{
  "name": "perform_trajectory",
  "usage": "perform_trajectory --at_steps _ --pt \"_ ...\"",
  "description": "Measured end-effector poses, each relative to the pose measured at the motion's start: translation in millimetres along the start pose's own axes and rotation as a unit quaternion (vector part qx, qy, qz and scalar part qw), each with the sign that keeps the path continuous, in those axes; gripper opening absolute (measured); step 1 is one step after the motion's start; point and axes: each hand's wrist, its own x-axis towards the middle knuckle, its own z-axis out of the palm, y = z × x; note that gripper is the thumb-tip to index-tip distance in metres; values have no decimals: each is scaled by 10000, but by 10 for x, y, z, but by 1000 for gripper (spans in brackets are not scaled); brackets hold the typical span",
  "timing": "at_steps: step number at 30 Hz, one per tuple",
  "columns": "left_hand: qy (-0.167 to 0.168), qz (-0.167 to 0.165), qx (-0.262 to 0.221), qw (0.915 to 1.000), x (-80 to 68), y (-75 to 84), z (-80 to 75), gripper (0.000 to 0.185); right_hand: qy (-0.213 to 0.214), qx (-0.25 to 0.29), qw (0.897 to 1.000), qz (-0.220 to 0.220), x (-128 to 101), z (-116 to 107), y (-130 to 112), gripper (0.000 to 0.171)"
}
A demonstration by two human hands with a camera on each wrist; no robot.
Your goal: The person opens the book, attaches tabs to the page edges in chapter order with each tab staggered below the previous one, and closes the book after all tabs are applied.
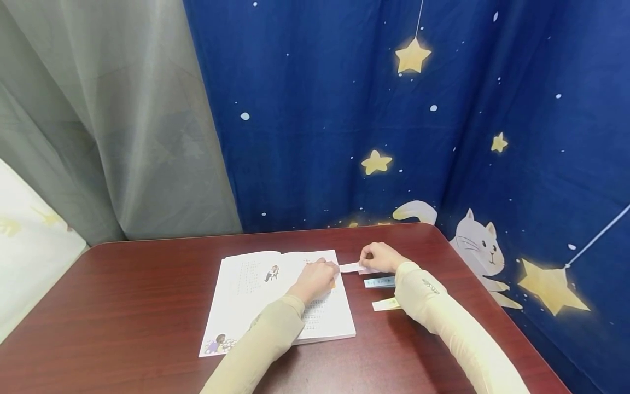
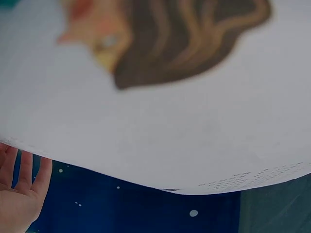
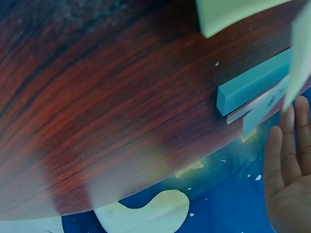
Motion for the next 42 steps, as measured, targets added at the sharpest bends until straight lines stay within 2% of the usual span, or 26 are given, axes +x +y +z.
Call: perform_trajectory --at_steps 11,14,22,32,38,42 --pt "-242 124 164 9995 -7 -5 6 17 -28 -125 9999 97 -28 4 2 6" --pt "-219 168 139 9995 -18 -6 -5 16 -39 -122 9998 166 -36 -1 0 6" --pt "-110 223 236 9994 -18 2 -15 15 11 -169 9999 19 -41 -12 2 6" --pt "-354 70 -29 9993 -54 5 -41 16 42 -145 9998 128 -65 10 37 5" --pt "-259 126 -66 9996 -91 -5 -62 17 112 -177 9996 171 -99 -14 60 7" --pt "-177 -7 -218 9996 -112 -13 -121 24 227 -232 9994 83 -145 -63 32 5"
